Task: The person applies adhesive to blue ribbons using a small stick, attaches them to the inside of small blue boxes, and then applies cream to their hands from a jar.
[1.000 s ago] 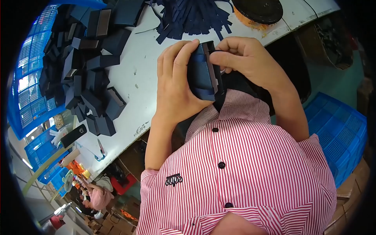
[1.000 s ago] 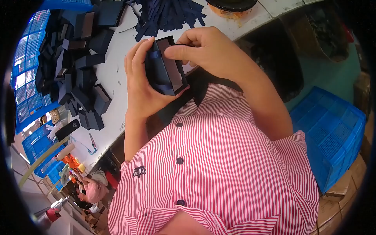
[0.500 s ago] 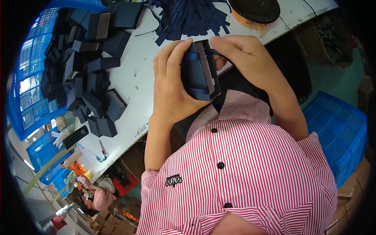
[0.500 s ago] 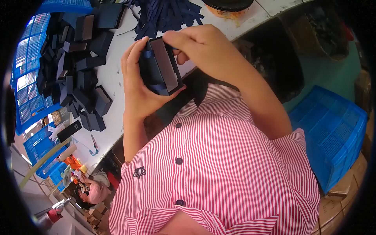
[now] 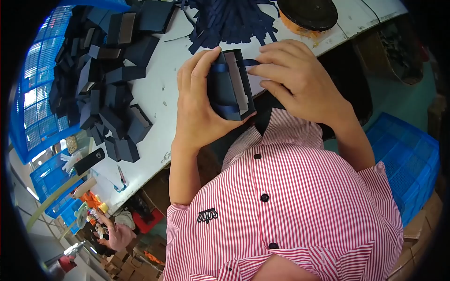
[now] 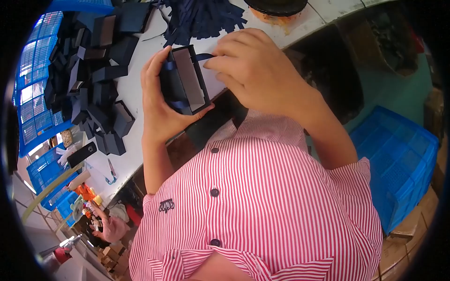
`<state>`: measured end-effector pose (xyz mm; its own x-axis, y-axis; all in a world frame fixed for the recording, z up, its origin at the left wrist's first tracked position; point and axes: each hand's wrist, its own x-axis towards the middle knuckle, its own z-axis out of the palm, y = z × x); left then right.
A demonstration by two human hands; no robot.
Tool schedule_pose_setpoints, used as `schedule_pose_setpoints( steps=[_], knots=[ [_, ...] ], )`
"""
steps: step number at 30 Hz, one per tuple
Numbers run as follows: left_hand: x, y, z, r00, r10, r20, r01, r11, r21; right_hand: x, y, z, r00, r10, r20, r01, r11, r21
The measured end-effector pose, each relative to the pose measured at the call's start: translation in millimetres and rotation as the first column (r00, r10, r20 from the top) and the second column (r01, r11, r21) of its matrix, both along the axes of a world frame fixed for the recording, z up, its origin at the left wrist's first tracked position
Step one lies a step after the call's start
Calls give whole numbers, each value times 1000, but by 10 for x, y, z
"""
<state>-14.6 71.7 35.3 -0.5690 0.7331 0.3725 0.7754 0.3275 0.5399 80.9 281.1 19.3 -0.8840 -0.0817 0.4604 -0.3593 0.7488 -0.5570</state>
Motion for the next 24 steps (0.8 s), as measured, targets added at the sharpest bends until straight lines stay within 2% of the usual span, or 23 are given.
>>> schedule_pose_setpoints(
  steps=[2, 5, 8, 9, 12, 13, 16, 18, 20, 21, 23, 24],
  knots=[
    [-25, -31, -10, 1000, 24, 6, -24, 1000, -9, 22, 76, 64, 997, 45, 69, -38, 995, -93],
    [-87, -95, -59, 994, 105, 0, -105, 992, -76, 175, 256, 170, 940, 205, 274, -38, 859, -511],
    [-137, -119, -111, 988, 152, -17, -153, 981, -116, 382, 429, 323, 941, 279, 189, -32, 632, -774],
    [-127, -95, -93, 987, 158, 1, -158, 983, -94, 440, 521, 331, 932, 333, 144, -95, 607, -789],
    [-128, -73, -124, 988, 155, 18, -153, 984, -92, 566, 671, 326, 896, 443, 34, -148, 370, -917],
    [-120, -56, -120, 987, 156, 34, -152, 984, -92, 576, 690, 263, 883, 466, -65, -228, 303, -925],
    [-75, -3, -99, 988, 139, 64, -132, 986, -99, 618, 586, 134, 937, 336, -91, -182, 248, -951],
    [-66, 42, -127, 993, 104, 56, -97, 988, -117, 547, 432, 178, 980, 198, -20, -81, 307, -948],
    [-53, 70, -136, 992, 90, 83, -80, 989, -124, 529, 508, 20, 977, 191, 91, 7, 404, -915],
    [-47, 87, -143, 991, 88, 99, -75, 989, -127, 521, 465, -33, 985, 46, 168, 130, 443, -887],
    [-39, 107, -160, 990, 78, 114, -63, 990, -129, 430, 324, -117, 924, -245, 295, 379, 462, -802],
    [-41, 116, -170, 991, 68, 113, -54, 990, -127, 380, 296, -165, 922, -304, 240, 369, 504, -781]
  ],
)
